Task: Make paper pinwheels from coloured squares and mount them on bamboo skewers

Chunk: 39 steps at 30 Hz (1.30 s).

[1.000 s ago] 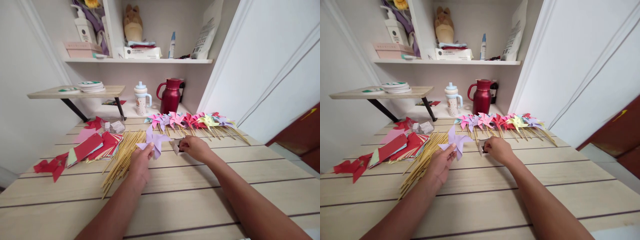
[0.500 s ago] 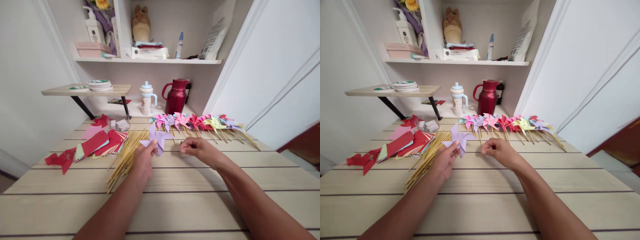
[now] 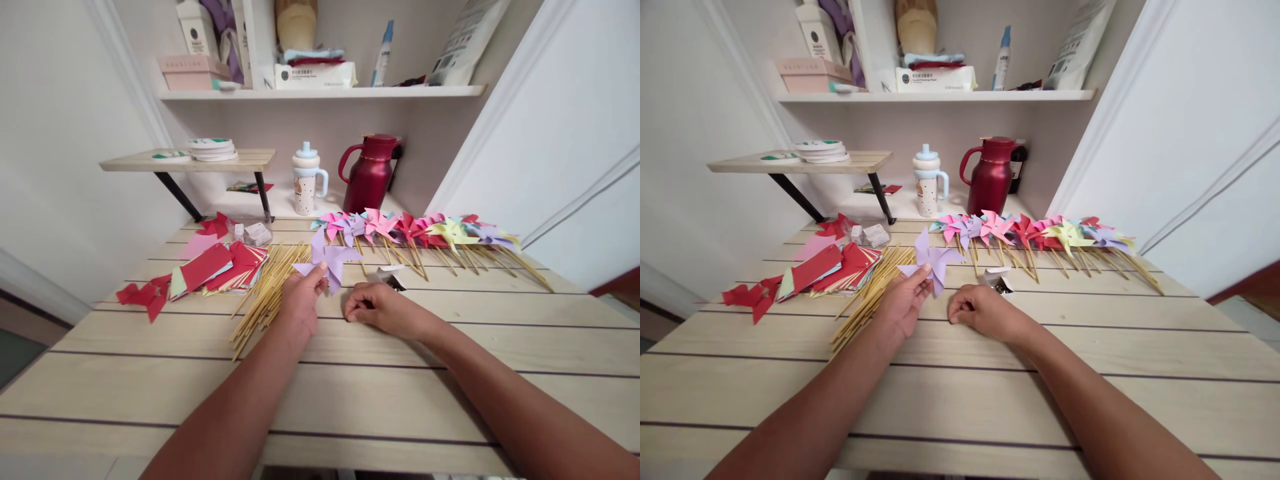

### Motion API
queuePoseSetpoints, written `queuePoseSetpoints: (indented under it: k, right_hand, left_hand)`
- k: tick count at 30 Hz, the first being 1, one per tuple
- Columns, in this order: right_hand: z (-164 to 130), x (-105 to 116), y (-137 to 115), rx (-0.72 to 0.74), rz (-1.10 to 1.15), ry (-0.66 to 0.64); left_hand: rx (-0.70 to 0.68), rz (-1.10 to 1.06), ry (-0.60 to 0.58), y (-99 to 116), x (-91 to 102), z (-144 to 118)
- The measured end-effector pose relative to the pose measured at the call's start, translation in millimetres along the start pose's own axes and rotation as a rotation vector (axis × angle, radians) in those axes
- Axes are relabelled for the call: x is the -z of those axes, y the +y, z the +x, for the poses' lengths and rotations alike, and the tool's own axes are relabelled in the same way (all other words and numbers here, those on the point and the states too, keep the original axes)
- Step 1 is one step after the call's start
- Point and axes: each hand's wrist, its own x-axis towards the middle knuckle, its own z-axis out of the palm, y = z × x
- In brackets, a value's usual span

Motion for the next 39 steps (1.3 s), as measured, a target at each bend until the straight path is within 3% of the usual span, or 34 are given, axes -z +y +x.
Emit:
queuePoseSetpoints:
  k: [7,12,26,39]
  right_hand:
    - [0.8,-2.9,3.7,-0.116,0.009,0.006]
    - [1.4,-1.5,7.2,-0.171,-0.036,0.079]
    - [-0.2,-3.2,6.0,-0.161,0.027,0.147]
    - [1.8,-6.2,14.4,-0.133,0.110,0.065]
  left_hand:
    - [0.025,0.010,-0.024,-2.1,0.5,0.6]
    - [0.028,0.014,-0.044,-1.6,0.5,-0.4]
    - [0.045,-0.007,-0.031,2.2,-1.7,-1.3]
    - [0.048,-0.016,-0.065,-1.0,0.1,-1.6]
